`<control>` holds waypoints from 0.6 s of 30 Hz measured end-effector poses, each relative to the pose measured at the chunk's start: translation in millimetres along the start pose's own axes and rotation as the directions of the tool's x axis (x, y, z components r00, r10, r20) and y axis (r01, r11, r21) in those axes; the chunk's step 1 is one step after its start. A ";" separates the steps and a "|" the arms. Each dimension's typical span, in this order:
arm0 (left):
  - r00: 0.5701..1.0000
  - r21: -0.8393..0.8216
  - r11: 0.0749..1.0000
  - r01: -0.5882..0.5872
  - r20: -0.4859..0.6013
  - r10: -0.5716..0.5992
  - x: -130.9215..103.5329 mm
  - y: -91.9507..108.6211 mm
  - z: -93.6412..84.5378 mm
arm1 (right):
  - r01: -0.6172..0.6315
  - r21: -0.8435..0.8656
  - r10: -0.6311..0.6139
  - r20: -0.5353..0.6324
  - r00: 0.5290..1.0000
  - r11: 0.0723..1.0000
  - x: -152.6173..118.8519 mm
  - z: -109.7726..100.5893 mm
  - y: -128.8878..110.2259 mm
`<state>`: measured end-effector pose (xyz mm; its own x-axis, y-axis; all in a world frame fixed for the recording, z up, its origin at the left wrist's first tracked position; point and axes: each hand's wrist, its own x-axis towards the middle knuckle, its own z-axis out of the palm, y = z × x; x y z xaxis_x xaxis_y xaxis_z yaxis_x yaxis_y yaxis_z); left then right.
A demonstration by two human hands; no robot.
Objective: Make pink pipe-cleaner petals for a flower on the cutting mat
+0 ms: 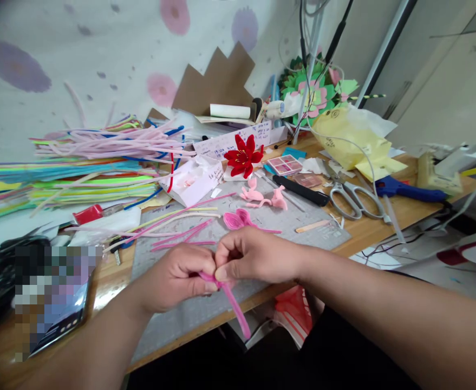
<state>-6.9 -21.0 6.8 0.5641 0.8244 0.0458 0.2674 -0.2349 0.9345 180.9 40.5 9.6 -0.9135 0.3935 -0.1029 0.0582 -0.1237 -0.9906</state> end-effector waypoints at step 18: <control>0.962 -0.498 0.864 -0.076 -0.265 -0.068 -7.7 3.6 10.8 | 0.509 -0.664 -0.777 -0.179 0.603 0.548 -2.3 28.8 -6.2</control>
<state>-1.9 -33.7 6.0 0.3175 0.9453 0.0741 -0.2007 -0.0094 0.9796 171.1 14.1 18.6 -0.5245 0.4964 0.6917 -0.1660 0.7372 -0.6549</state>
